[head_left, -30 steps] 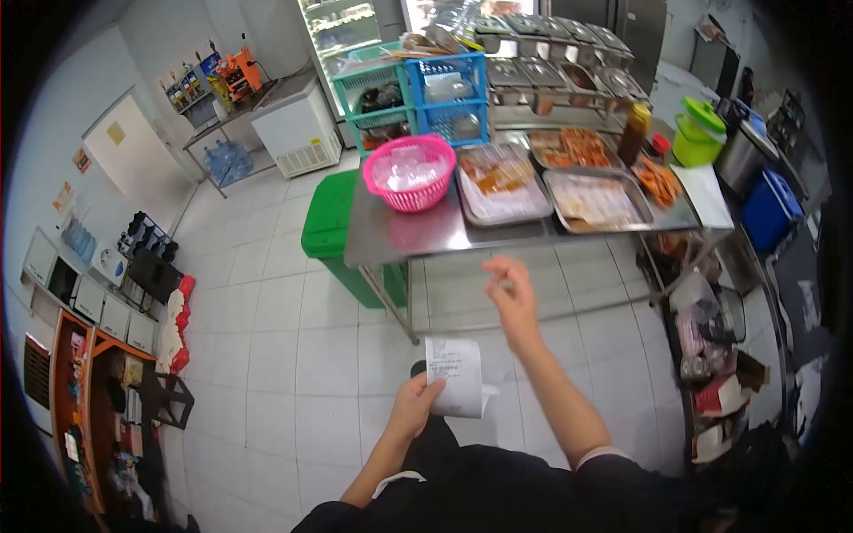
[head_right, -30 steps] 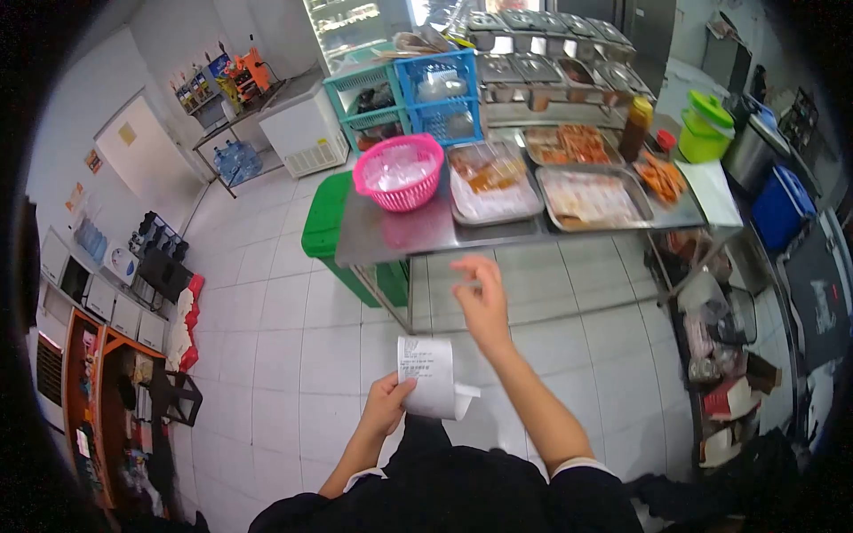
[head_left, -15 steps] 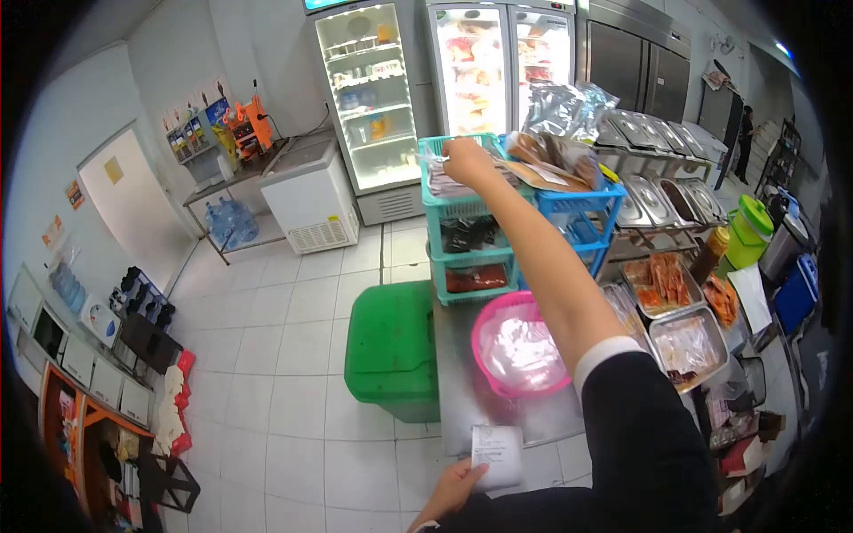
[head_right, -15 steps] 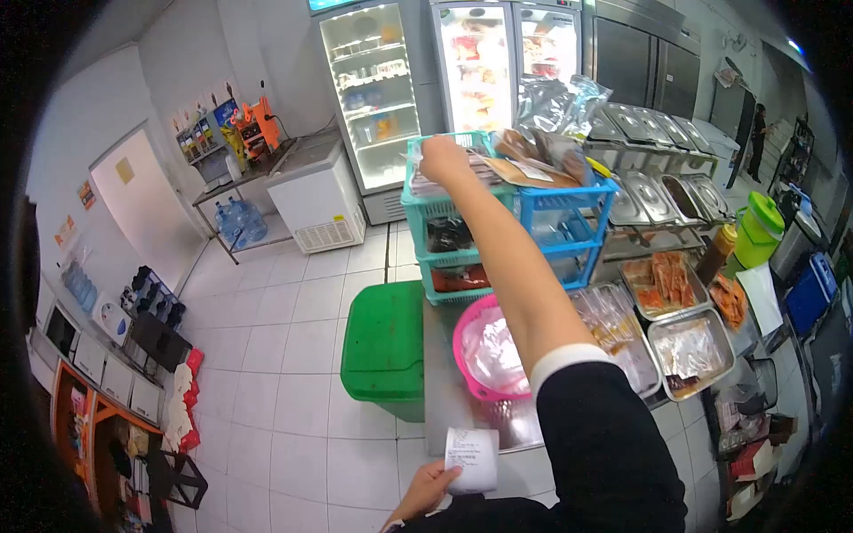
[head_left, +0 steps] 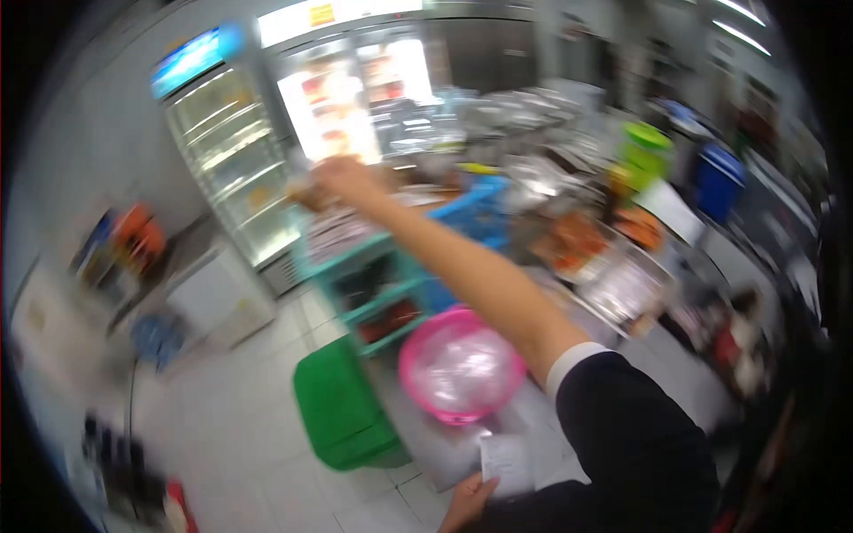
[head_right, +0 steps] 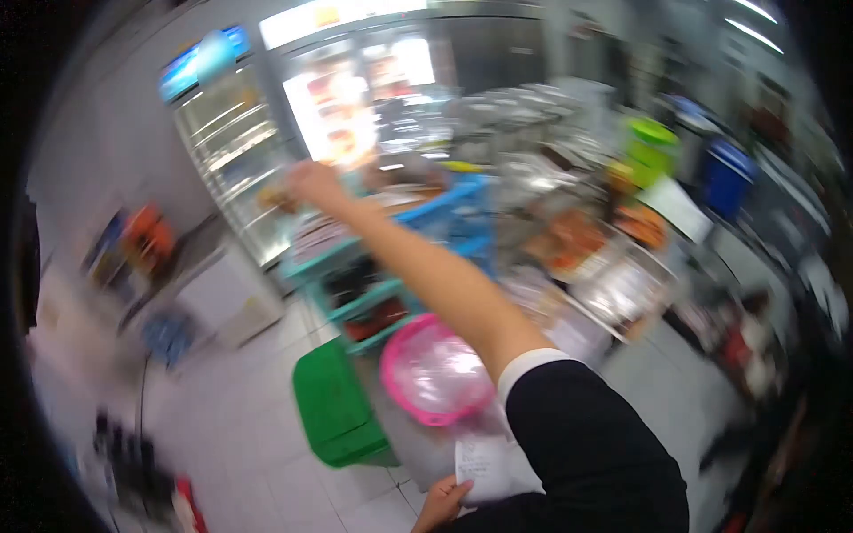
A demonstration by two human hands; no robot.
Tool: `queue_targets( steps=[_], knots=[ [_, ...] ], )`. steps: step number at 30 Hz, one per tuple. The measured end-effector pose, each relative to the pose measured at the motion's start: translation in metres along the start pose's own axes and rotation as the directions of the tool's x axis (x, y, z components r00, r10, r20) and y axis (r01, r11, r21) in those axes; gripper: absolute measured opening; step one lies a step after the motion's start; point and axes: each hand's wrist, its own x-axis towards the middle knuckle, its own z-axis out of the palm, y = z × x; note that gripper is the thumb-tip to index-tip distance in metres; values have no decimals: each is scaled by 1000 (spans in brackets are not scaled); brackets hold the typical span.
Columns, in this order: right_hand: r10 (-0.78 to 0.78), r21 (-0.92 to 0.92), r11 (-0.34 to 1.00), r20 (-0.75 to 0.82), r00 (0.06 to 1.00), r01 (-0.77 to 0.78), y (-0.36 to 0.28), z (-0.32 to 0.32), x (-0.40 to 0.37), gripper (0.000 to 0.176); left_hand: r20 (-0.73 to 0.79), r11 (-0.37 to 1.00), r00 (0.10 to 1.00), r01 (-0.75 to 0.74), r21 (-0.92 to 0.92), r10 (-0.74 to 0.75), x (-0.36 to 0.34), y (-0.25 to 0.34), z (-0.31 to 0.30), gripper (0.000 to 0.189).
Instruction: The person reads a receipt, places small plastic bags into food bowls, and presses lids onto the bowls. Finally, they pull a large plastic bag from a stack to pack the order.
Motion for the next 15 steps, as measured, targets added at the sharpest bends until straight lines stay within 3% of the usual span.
queue_targets(
  steps=[1,2,3,4,5,6,9,10,11,12,13,14,15],
  knots=[
    [-405,-510,757,124,906,408,-39,-46,-37,18,79,998,995,-54,-30,56,10,-1,7,26],
    [-120,-440,890,33,992,122,-41,-64,-65,16,188,995,977,-88,-54,97,17,-1,17,25],
    [-127,125,981,-179,976,151,-64,-106,-118,15,258,994,960,-105,-15,106,17,9,29,23],
    [-12,99,995,-147,989,26,-116,-159,-169,15,333,993,937,-119,13,108,19,17,46,22],
    [110,239,969,-190,976,-63,-145,-200,-225,16,410,996,910,-84,31,64,26,14,62,22],
    [334,354,899,-169,927,-259,-171,-237,-281,15,480,996,874,-85,3,73,28,8,87,22],
    [239,1,958,-562,792,-288,-252,-355,-451,17,652,997,757,-81,11,54,14,-12,194,18],
    [165,-89,952,-654,738,-292,-290,-376,-503,17,655,989,755,-79,123,-21,-8,-14,239,15],
    [588,447,807,-663,464,-386,-368,-402,-543,19,616,970,783,-78,231,-84,-27,-16,266,13],
    [529,331,818,-754,390,-470,-416,-429,-591,21,703,926,691,-134,353,-168,-13,-47,297,21],
    [535,385,808,-798,279,-447,-462,-445,-634,24,678,781,678,-246,574,-284,-31,-50,331,21],
    [459,371,848,-871,174,-377,-505,-455,-658,22,832,900,516,-234,367,-205,-29,-72,360,23],
    [392,344,883,-914,100,-321,-552,-465,-697,21,881,963,417,-49,266,-222,-70,-80,402,26]
  ],
)
